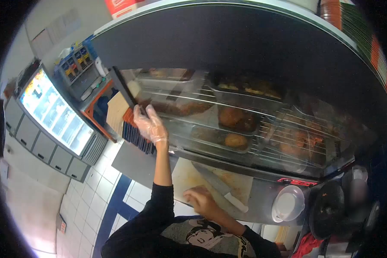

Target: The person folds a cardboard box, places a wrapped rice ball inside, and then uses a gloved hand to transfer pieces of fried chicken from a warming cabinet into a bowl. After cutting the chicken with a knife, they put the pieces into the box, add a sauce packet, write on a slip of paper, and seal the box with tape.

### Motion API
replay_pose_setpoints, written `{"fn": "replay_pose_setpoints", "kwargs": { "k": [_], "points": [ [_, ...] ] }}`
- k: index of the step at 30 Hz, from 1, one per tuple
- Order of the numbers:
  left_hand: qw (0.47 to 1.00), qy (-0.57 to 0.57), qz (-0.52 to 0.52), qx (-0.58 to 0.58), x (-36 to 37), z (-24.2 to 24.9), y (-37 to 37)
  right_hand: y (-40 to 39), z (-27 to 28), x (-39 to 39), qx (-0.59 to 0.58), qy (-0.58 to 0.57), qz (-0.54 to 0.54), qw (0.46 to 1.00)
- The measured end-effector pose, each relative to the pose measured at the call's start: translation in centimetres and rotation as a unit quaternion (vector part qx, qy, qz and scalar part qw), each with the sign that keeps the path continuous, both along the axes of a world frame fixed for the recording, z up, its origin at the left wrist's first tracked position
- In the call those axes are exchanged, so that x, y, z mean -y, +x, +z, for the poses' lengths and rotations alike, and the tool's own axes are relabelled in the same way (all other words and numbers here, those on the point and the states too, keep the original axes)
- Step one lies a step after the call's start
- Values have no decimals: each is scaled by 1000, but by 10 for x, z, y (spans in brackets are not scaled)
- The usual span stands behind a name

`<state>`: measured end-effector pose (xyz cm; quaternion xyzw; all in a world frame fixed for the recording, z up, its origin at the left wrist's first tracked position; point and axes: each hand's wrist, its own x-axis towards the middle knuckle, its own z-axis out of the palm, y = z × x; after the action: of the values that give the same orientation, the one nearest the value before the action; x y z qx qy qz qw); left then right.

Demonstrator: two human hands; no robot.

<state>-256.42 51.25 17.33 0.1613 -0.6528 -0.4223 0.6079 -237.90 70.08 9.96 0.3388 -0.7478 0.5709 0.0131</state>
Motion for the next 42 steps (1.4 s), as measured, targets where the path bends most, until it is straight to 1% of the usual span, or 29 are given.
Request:
{"fn": "replay_pose_setpoints", "kwargs": {
  "k": [1,3,5,6,7,10,13,16,19,21,23,25,27,30,31,33,35,36,37,39,40,42],
  "points": [
    [999,-15,20,35,-6,4,7,-1,0,-11,34,-5,-36,999],
    [998,-56,-4,36,-21,3,17,-9,-4,-31,70,-35,-100,992],
    [992,-75,-84,59,-45,-1,33,-20,-2,-46,85,-52,-151,983],
    [985,-113,-111,62,-61,-1,44,-25,-3,-49,87,-62,-161,981],
    [978,-140,-151,28,-76,-7,48,-30,-4,-53,89,-72,-169,979],
    [942,-175,-276,78,-119,10,78,-33,-6,-58,98,-93,-190,972],
    [911,-272,-304,61,-149,5,73,-34,-11,-62,93,-117,-213,966],
    [866,-331,-374,20,-164,5,66,-27,-8,-71,99,-123,-223,962],
    [904,-282,-323,-8,-158,26,64,-19,5,-84,89,-129,-243,957],
    [941,-273,-201,-3,-150,62,54,-16,10,-91,80,-132,-263,952],
    [906,-401,-135,-7,-136,89,27,-15,16,-99,78,-124,-284,948],
    [845,-506,-156,77,-122,93,2,-16,36,-101,39,-90,-286,953],
    [792,-585,-110,138,-111,109,-3,-21,55,-102,-16,-50,-298,953],
    [785,-611,-80,65,-82,104,-23,-40,76,-98,-176,-26,-299,938],
    [784,-615,-72,42,-75,104,-30,-49,79,-96,-196,-22,-291,936],
    [776,-628,-55,-16,-75,126,-17,-67,84,-89,-232,-12,-275,933],
    [766,-637,-55,-75,-75,135,-10,-83,96,-79,-338,21,-319,885],
    [758,-645,-64,-72,-72,132,-8,-90,100,-77,-388,39,-337,857],
    [759,-641,-72,-91,-71,128,-8,-99,103,-77,-437,64,-416,795],
    [759,-632,-89,-129,-72,117,-11,-116,102,-77,-518,113,-555,641],
    [761,-625,-81,-153,-72,110,-13,-120,101,-79,-496,103,-574,643],
    [769,-617,-80,-145,-69,94,-13,-129,98,-93,-455,84,-611,642]
  ]
}}
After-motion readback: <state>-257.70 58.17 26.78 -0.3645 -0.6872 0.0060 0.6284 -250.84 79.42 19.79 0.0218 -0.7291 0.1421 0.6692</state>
